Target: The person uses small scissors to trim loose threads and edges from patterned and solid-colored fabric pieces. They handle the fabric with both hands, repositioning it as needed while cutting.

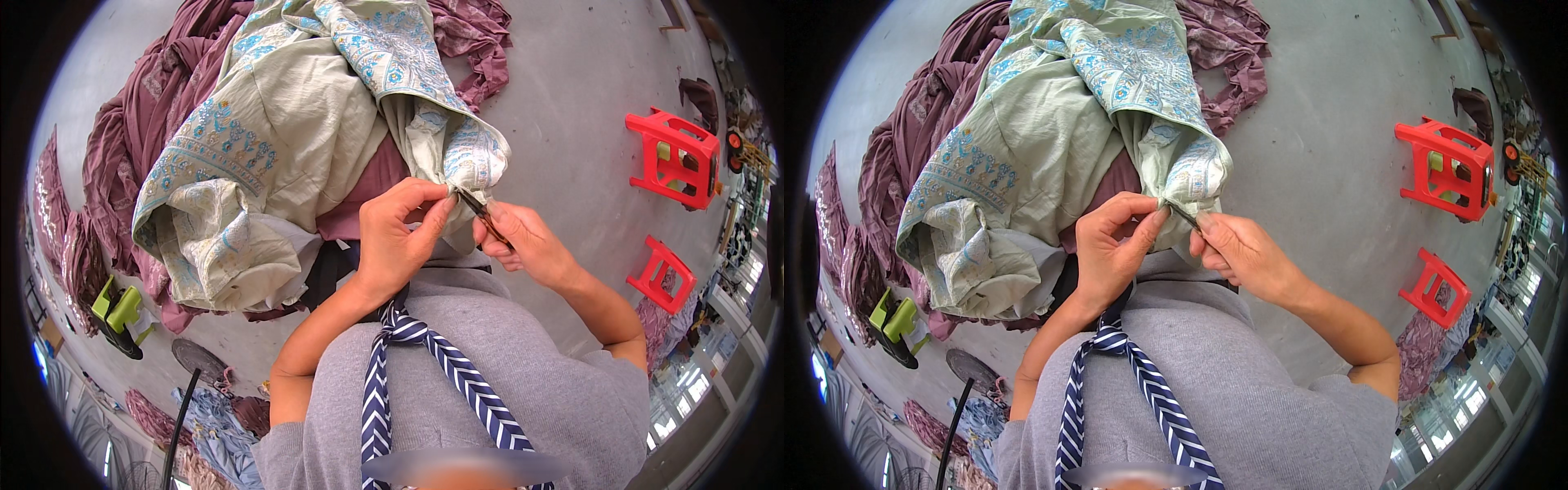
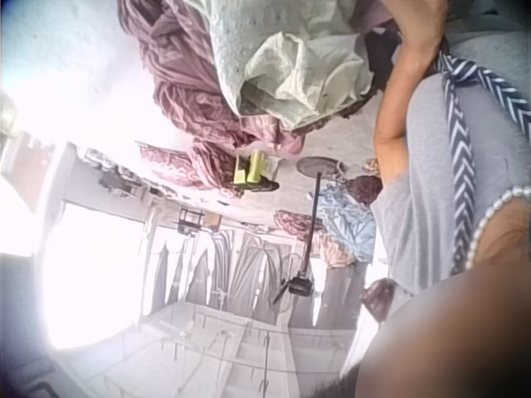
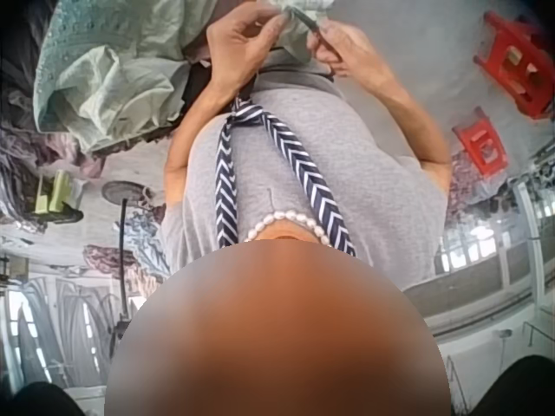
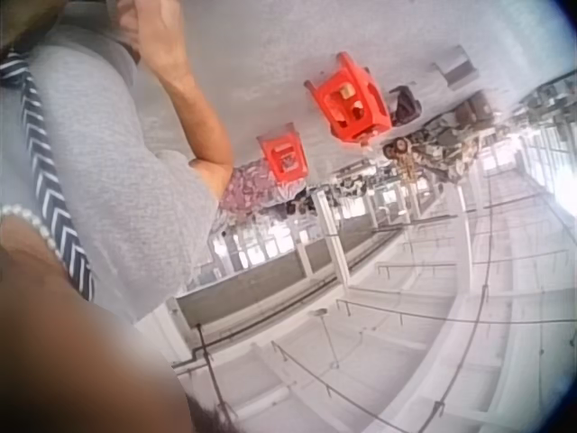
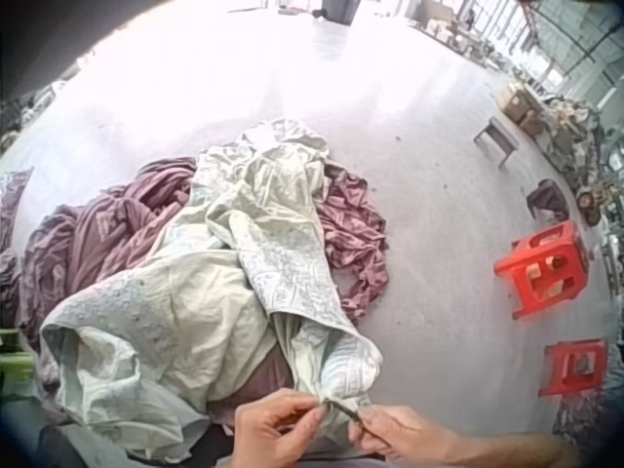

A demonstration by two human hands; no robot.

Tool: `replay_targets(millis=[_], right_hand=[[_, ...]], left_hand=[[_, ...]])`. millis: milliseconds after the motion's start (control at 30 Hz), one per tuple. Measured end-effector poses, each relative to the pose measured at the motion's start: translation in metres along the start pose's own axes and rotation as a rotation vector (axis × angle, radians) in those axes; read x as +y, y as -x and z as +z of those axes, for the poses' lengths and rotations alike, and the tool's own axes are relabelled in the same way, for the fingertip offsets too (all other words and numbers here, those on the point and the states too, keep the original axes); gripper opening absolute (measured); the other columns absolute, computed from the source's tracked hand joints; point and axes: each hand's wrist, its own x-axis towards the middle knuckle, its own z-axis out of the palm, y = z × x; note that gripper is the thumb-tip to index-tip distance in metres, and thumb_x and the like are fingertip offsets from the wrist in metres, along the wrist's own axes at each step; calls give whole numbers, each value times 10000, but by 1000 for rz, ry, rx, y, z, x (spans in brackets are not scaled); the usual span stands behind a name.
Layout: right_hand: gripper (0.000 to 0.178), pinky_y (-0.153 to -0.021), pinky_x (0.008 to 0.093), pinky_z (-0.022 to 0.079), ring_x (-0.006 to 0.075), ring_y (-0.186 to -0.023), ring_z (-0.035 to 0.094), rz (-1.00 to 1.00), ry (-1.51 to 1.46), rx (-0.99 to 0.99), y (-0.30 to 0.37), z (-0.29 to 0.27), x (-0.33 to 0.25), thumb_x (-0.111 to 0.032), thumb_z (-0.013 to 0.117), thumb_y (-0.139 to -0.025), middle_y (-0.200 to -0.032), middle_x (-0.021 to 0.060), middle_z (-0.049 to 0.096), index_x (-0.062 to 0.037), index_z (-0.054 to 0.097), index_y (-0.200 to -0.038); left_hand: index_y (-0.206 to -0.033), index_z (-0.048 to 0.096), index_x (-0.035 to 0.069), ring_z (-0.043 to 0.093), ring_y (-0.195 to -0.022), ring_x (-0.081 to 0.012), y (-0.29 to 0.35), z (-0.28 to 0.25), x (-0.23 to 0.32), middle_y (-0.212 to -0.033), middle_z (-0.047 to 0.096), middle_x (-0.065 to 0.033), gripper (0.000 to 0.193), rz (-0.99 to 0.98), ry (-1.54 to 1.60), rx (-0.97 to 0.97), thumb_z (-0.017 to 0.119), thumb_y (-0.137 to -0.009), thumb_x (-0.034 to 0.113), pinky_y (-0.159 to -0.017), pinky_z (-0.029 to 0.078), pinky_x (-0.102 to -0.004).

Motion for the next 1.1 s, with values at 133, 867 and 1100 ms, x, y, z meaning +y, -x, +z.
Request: replay_targets(millis=[133, 867, 1100], right_hand=[[413, -410, 189, 187, 18, -485, 218, 7, 6, 11, 0, 0, 1, -408, 326, -986, -588, -77, 301, -54, 487, -848], [285, -515, 332, 391, 170, -547, 477, -496, 822, 309, -9, -3, 7, -277, 478, -941, -616, 76, 490, -25, 531, -819], [433, -415, 208, 235, 40, -467, 277, -24, -21, -171, -5, -14, -6, -426, 362, -973, -571, -53, 357, -49, 511, -821]], left_hand=[[-887, 642, -43, 549, -680, -61, 0, 1, 0, -818, 616, -49, 101, 27, -15, 21, 651, -826, 38, -588, 431, -186], [-875, 623, -40, 597, -657, -120, -1, 0, 3, -765, 611, -88, 95, 112, -83, 5, 638, -782, -33, -587, 475, -228], [-841, 615, -31, 597, -678, -135, -3, -1, 4, -884, 626, -97, 77, 207, -165, 27, 635, -768, -41, -588, 472, -236]])
